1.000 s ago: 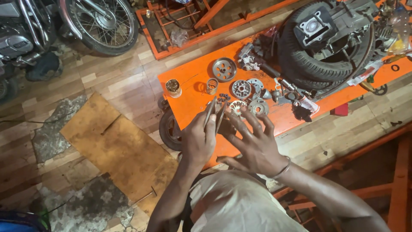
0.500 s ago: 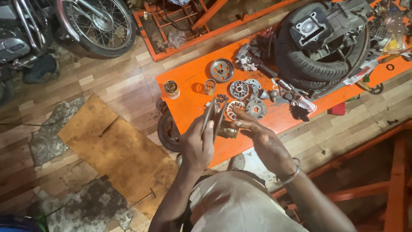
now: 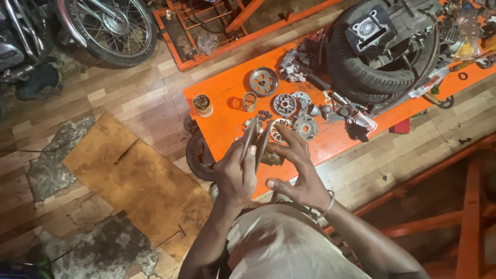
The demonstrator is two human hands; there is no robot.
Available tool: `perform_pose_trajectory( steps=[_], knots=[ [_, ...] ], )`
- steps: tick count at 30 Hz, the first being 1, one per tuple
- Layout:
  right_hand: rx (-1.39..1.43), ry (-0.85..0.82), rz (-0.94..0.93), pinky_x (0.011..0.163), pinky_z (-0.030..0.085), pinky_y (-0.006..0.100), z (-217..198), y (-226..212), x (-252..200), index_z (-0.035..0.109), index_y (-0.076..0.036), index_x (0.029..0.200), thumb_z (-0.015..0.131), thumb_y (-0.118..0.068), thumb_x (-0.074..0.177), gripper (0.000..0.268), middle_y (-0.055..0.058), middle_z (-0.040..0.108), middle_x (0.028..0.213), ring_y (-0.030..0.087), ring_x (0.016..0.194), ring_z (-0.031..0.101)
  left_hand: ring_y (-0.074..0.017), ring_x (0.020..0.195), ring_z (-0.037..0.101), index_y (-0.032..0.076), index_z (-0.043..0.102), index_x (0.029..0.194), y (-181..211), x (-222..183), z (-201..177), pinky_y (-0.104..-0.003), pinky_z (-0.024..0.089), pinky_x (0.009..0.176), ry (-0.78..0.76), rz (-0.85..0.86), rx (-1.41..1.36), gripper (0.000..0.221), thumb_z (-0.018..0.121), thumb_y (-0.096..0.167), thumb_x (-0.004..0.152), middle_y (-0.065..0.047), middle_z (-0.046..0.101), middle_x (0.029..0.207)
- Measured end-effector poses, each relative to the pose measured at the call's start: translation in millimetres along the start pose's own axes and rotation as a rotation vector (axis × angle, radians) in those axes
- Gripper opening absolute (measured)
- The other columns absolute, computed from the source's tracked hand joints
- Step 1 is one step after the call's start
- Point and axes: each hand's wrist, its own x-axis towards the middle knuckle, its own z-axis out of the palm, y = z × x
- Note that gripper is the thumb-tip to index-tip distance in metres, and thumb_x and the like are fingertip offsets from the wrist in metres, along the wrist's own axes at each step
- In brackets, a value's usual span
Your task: The person stands at an orange workbench in a motorcycle repair shop and assembles clutch components by hand. They fit a clutch hub into a housing, insert friction and steel plates, add a spring and small parts, and press the pieces together, handling several parts one at a time.
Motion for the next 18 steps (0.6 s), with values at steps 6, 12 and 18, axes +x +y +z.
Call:
perform_pose_trajectory(
  steps=[6, 12, 18],
  knots=[
    [-0.347, -0.046, -0.074, 0.121, 0.015, 0.059, 10.9, -6.7, -6.5, 0.075, -0.021, 0.119, 0.082, -0.053, 0.073, 0.057, 0.02, 0.027, 0.167, 0.042, 0.155, 0.016, -0.0278, 0.081, 0.072, -0.002, 0.067, 0.121, -8.5, 1.0, -0.6, -0.037, 0.056, 0.073, 0.053, -0.083, -0.099, 0.026, 0.053, 0.013, 0.105, -0.016, 0.072, 0.094],
    [0.141, 0.032, -0.121, 0.131, 0.014, 0.057, -7.2, 24.4, -24.1, 0.066, -0.026, 0.13, 0.075, -0.058, 0.083, 0.058, 0.019, 0.027, 0.173, 0.041, 0.164, 0.017, -0.0254, 0.075, 0.071, -0.001, 0.071, 0.116, -4.6, 11.6, -18.2, -0.033, 0.054, 0.072, 0.051, -0.198, -0.037, 0.025, 0.056, 0.014, 0.102, -0.015, 0.072, 0.087],
    [1.007, 0.01, 0.248, 0.126, 0.021, 0.053, -0.6, 49.0, 29.9, 0.026, -0.024, 0.161, 0.052, -0.063, 0.1, 0.077, 0.021, 0.028, 0.172, 0.039, 0.158, 0.025, -0.0232, 0.098, 0.071, -0.004, 0.071, 0.114, -13.4, 20.4, -12.6, -0.035, 0.051, 0.088, -0.011, -0.125, -0.125, 0.026, 0.059, 0.015, 0.1, -0.016, 0.075, 0.103]
  ],
)
